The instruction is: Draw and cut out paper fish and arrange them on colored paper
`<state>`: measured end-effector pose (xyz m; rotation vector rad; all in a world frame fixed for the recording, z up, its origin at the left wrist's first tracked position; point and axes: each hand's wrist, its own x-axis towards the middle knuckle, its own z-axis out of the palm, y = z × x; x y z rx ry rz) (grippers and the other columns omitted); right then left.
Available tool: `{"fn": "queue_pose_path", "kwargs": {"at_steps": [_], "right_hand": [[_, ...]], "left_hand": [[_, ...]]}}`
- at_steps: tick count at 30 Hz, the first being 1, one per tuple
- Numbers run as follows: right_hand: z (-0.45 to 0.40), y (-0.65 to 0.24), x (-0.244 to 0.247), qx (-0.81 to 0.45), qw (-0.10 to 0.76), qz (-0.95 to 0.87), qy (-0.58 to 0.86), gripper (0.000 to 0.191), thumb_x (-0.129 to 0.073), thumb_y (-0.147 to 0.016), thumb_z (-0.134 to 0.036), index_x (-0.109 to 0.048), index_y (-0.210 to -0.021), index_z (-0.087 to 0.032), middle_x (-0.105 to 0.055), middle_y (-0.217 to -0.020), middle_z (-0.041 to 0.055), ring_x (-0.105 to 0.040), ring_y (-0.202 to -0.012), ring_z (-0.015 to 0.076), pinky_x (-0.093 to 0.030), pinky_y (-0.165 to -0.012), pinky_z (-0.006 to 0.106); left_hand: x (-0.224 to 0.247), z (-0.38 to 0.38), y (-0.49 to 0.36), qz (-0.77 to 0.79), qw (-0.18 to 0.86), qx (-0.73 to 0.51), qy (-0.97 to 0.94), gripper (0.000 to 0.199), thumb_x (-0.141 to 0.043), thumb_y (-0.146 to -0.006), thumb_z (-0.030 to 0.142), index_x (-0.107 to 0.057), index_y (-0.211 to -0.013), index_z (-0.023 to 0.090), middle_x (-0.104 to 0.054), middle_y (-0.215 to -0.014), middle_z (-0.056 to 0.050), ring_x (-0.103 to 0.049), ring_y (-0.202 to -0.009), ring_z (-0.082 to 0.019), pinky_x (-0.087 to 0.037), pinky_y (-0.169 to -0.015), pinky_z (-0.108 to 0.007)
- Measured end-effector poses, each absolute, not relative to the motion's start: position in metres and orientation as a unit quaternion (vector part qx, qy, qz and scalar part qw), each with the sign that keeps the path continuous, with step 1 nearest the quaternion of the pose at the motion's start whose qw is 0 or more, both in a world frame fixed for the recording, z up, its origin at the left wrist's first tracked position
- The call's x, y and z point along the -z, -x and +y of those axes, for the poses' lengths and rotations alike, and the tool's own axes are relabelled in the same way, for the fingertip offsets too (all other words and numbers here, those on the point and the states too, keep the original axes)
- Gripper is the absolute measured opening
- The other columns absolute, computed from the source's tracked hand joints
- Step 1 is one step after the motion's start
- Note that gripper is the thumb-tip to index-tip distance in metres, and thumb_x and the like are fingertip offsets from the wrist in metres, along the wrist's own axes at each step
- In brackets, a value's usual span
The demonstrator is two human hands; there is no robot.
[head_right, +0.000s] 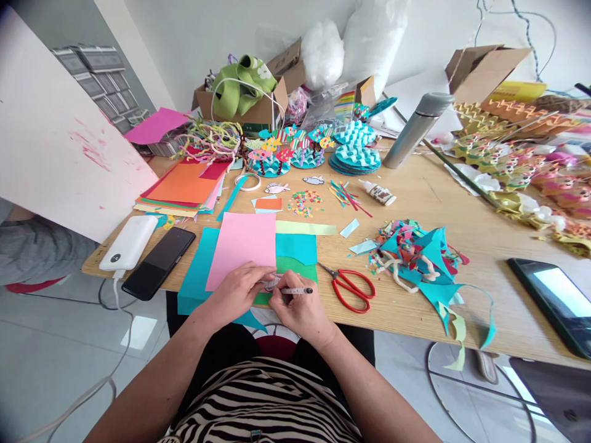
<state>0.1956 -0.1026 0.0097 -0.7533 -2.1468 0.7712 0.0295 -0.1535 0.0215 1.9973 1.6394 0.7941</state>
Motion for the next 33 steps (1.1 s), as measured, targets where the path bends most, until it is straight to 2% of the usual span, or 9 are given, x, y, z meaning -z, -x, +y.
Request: {"fn": "queue_pose_path", "kwargs": {"at_steps": [14, 21, 33], "right_hand": [[-0.102, -0.1965, -0.0075, -0.383, 0.346, -0.787, 0.338, 0.014, -0.052, -0.079, -0.019, -0.043, -0.068, -0.022, -0.043, -0.055, -0.0047, -0.039, -0.047, 0.0098, -0.033, -0.045, 0.022], [-0.1018, -0.1968, -0.0067, -0.4, 0.346, -0.776, 0.344, 0.014, -0.053, -0.078, -0.019, -0.044, -0.068, -0.022, -0.044, -0.055, -0.0045, -0.039, -0.048, 0.0099, -0.033, -0.045, 0.022], [-0.1005, -0.1964, -0.0056, -0.39, 0.352, -0.777, 0.346, 0.013, -0.052, -0.081, -0.021, -0.045, -0.07, -0.022, -0.047, -0.055, -0.0041, -0.043, -0.047, 0.0099, -0.033, -0.044, 0.022]], "left_hand": [[-0.0207, -0.1541, -0.0314, 0.599, 0.194, -0.288, -0.722, 0.028, -0.048, -0.091, 0.01, -0.06, -0.115, 0.018, -0.067, -0.105, -0.007, -0.062, -0.101, -0.019, -0.052, -0.089, -0.034], [-0.02, -0.1546, -0.0323, 0.598, 0.194, -0.295, -0.72, 0.025, -0.051, -0.09, 0.011, -0.06, -0.112, 0.019, -0.067, -0.105, -0.007, -0.062, -0.1, -0.019, -0.052, -0.088, -0.035], [-0.0181, -0.1554, -0.0318, 0.596, 0.198, -0.298, -0.719, 0.032, -0.051, -0.086, 0.004, -0.058, -0.114, 0.02, -0.067, -0.104, -0.006, -0.062, -0.1, -0.019, -0.052, -0.087, -0.035]]}}
